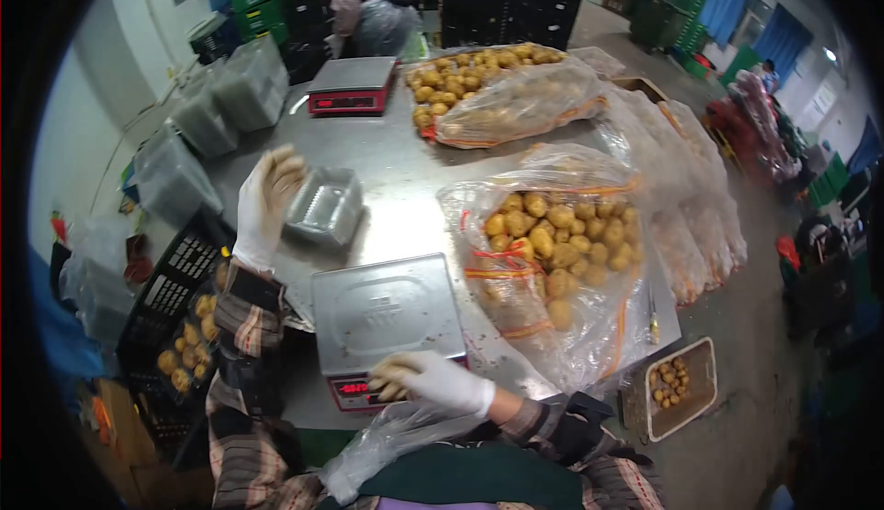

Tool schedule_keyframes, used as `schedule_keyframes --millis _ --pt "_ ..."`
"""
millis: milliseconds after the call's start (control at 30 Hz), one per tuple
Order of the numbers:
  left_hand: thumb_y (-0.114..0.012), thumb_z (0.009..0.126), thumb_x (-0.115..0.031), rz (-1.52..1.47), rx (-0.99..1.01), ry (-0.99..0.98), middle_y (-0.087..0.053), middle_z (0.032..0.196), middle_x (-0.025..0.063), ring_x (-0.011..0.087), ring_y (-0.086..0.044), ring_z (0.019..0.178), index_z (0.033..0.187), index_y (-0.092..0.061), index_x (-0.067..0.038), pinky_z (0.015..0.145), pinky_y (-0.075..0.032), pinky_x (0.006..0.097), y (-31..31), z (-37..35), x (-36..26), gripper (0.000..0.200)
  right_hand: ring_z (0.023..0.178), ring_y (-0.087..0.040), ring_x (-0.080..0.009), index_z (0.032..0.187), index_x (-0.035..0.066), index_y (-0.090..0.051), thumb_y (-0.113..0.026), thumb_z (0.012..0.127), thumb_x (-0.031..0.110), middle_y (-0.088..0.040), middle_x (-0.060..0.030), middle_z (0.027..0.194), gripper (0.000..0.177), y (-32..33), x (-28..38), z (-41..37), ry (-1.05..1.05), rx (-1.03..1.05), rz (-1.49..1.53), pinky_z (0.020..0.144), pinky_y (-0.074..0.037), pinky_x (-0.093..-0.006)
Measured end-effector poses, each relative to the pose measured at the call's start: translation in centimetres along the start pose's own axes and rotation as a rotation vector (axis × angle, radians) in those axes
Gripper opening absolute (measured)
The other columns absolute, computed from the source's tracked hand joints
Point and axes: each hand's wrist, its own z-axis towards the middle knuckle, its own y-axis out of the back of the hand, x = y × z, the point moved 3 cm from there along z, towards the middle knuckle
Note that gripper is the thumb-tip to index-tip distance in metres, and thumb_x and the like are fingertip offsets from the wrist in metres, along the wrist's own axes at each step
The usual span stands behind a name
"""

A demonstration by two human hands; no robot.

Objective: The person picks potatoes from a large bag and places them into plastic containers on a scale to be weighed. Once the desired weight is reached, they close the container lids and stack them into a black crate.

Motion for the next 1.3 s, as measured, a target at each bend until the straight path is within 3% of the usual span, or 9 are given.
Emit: schedule_keyframes --millis 200,300,533,667,700,767,1000,1200,1300 --pt "-0.046 0.098 -0.026 1.324 -0.207 -0.364 -0.068 0.103 0.0196 0.0333 -0.064 0.096 0.113 -0.062 0.002 0.085 -0.049 0.038 15.1 2.9 17.3 0.036 0.086 -0.068 -0.0183 0.115 -0.005 -0.059 -0.051 0.098 0.017 -0.069 -0.0131 0.099 0.029 17.4 -6.6 -11.9 -0.084 -0.815 -0.144 0.079 -0.054 -0.0286" --pt "-0.049 0.094 -0.031 1.643 -0.046 -0.053 -0.067 0.1 0.0202 0.0381 -0.062 0.097 0.109 -0.068 -0.008 0.106 -0.031 0.0513 14.8 3.1 21.3 0.034 0.077 -0.069 -0.0204 0.112 -0.004 -0.059 -0.047 0.099 0.02 -0.069 -0.0127 0.098 0.03 25.2 -13.7 -17.7 -0.125 -1.151 0.088 0.067 -0.056 -0.0306" --pt "-0.057 0.087 -0.034 1.643 -0.114 0.096 -0.07 0.09 0.0132 0.0343 -0.063 0.094 0.093 -0.074 -0.01 0.113 -0.012 0.0553 12.7 4.3 20.8 0.03 0.074 -0.069 -0.0212 0.105 0.0 -0.059 -0.046 0.098 0.02 -0.069 -0.0115 0.092 0.025 32.5 -17.6 -23.1 -0.052 -1.471 0.308 0.063 -0.055 -0.0316" --pt "-0.061 0.083 -0.013 1.234 -0.131 0.107 -0.071 0.079 0.0089 0.0175 -0.063 0.074 0.092 -0.073 0.003 0.082 -0.048 0.0329 19.1 6.3 21.7 0.022 0.076 -0.069 -0.0219 0.103 -0.001 -0.061 -0.052 0.093 0.012 -0.069 -0.0142 0.091 0.019 35.7 -11.8 -22.1 -0.067 -1.682 -0.088 0.064 -0.054 -0.0319" --pt "-0.059 0.081 -0.006 1.014 -0.185 0.215 -0.069 0.076 0.0048 0.011 -0.059 0.069 0.089 -0.073 0.004 0.061 -0.046 0.0252 19.9 6.6 21.7 0.019 0.078 -0.068 -0.0236 0.106 -0.001 -0.061 -0.055 0.09 0.01 -0.069 -0.0157 0.091 0.021 37.5 -11.5 -21.9 -0.08 -1.748 -0.24 0.068 -0.054 -0.0326" --pt "-0.06 0.084 -0.008 0.899 -0.217 0.237 -0.068 0.077 0.0061 0.0146 -0.06 0.07 0.091 -0.07 0.005 0.067 -0.047 0.0278 19.3 6.4 20.7 0.019 0.085 -0.068 -0.0271 0.111 -0.003 -0.062 -0.061 0.084 0.008 -0.068 -0.0187 0.094 0.029 41.8 -11.7 -21.4 -0.071 -1.915 -0.528 0.076 -0.053 -0.034" --pt "-0.053 0.093 -0.007 1.598 -0.324 -0.577 -0.065 0.089 0.0122 0.0268 -0.06 0.09 0.095 -0.066 0.002 0.104 -0.037 0.0418 -0.5 0.0 10.0 0.016 0.103 -0.063 -0.0309 0.118 -0.005 -0.057 -0.072 0.073 0.011 -0.064 -0.0226 0.11 0.05 49.8 -10.7 -18.3 -0.256 -2.028 -0.673 0.089 -0.05 -0.0364" --pt "-0.065 0.074 -0.001 1.542 0.325 -0.276 -0.058 0.081 0.0091 0.0309 -0.057 0.089 0.081 -0.06 -0.003 0.111 -0.025 0.0569 -3.9 -12.5 13.2 0.009 0.097 -0.064 -0.0283 0.121 -0.006 -0.052 -0.072 0.075 0.009 -0.065 -0.0163 0.109 0.053 51.7 -12.8 -20.8 0.123 -1.686 -0.115 0.086 -0.05 -0.0344" --pt "-0.069 0.075 -0.011 1.683 0.615 -0.059 -0.057 0.106 0.0128 0.0311 -0.053 0.106 0.104 -0.061 -0.006 0.111 -0.025 0.0577 -3.3 -17.6 13.5 0.031 0.101 -0.063 -0.0268 0.127 0.0 -0.05 -0.064 0.083 0.012 -0.062 -0.0128 0.115 0.048 48.3 -16.6 -22.4 0.381 -1.357 0.122 0.085 -0.052 -0.0371"
